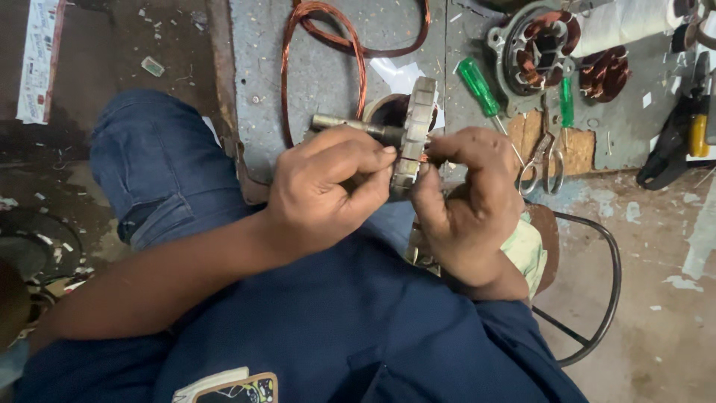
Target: The person winds copper wire around a motor armature, inserting white insulating material between layers. They repeatedly wrap the wire, adjust the armature, and place insulation to separate the windings.
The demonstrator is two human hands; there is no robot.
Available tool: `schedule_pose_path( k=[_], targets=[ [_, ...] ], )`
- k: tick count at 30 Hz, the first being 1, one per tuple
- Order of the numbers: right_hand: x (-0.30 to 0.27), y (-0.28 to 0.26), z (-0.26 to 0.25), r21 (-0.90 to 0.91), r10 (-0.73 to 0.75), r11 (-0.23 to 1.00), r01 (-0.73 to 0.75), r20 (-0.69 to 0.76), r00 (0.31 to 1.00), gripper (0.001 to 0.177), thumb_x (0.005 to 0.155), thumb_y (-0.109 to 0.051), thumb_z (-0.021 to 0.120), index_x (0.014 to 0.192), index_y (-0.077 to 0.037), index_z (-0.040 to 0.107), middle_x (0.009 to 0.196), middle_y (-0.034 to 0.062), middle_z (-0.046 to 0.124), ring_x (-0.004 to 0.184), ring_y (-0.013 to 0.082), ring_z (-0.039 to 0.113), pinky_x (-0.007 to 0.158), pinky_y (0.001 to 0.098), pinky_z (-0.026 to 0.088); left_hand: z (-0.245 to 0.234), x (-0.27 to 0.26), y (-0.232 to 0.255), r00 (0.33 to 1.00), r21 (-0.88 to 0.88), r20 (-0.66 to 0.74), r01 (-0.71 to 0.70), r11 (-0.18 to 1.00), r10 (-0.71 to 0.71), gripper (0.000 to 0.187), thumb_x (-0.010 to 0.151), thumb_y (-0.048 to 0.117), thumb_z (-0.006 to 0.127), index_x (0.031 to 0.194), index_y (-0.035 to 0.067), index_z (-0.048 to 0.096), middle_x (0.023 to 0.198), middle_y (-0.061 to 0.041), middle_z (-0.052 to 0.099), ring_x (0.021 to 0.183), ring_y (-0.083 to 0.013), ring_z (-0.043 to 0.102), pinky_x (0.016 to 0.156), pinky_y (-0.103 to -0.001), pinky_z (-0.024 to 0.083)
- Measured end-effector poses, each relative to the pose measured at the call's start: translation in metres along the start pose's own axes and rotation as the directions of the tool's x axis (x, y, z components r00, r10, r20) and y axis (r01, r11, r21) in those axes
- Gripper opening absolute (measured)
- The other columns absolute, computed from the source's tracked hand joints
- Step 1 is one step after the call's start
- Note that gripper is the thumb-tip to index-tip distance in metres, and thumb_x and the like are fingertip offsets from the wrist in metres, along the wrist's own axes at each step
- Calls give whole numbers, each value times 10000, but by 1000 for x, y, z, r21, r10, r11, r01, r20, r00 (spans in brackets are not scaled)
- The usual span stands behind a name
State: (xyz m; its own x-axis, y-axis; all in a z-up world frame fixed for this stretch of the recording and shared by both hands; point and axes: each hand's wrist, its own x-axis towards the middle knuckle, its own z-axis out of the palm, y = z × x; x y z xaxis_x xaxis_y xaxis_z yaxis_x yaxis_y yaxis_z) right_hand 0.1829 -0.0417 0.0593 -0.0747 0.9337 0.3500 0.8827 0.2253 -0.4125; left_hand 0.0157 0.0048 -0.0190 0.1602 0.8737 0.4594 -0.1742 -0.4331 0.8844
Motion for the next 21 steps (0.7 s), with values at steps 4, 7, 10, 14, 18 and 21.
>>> schedule_pose_path(
  k=[4,7,10,14,18,21],
  targets=[
    [0,-8,-12,-103,-124,987,123,-5,992,283,924,74,793,1187,30,698,1081,137,723,933,256,679,858,327,524,5,-2,-1,1000,70,-18,5,998,-4,108,959,-18,775,973,19,674,900,-113,700,749,-212,732,653,-308,562],
    [0,-13,-19,-88,-90,991,96,67,994,343,943,66,793,1269,41,691,1073,138,727,893,237,702,814,313,551,10,-2,1,999,58,-43,33,998,-31,99,964,-20,755,987,16,665,895,-114,704,750,-191,736,649,-297,561],
    [3,-17,-18,-106,-74,991,83,90,993,336,935,68,790,1256,42,695,998,135,714,837,233,697,751,310,546,10,-1,5,990,-7,-37,135,991,-135,92,956,-10,748,1017,13,684,866,-92,723,712,-163,745,624,-279,569],
    [10,-20,-17,-131,-40,990,51,88,995,296,922,68,792,1207,40,719,914,138,693,777,222,679,715,306,540,-3,4,7,992,-7,53,113,994,-113,118,990,10,763,1090,11,701,995,-115,746,840,-177,767,721,-292,603],
    [15,-19,-25,134,235,954,-270,232,944,406,921,-14,839,1300,57,712,1007,95,740,841,146,672,748,295,547,-12,9,4,996,-10,81,48,999,-47,164,924,19,783,1062,-8,700,1111,-144,733,960,-210,747,798,-315,619],
    [9,-12,-17,607,438,648,-460,197,877,586,729,-159,903,1235,-4,652,1048,47,714,907,92,684,789,242,580,-11,10,2,979,-146,139,167,975,-147,221,904,67,820,1056,-21,686,1143,-131,719,958,-163,747,792,-280,635]
  ],
)
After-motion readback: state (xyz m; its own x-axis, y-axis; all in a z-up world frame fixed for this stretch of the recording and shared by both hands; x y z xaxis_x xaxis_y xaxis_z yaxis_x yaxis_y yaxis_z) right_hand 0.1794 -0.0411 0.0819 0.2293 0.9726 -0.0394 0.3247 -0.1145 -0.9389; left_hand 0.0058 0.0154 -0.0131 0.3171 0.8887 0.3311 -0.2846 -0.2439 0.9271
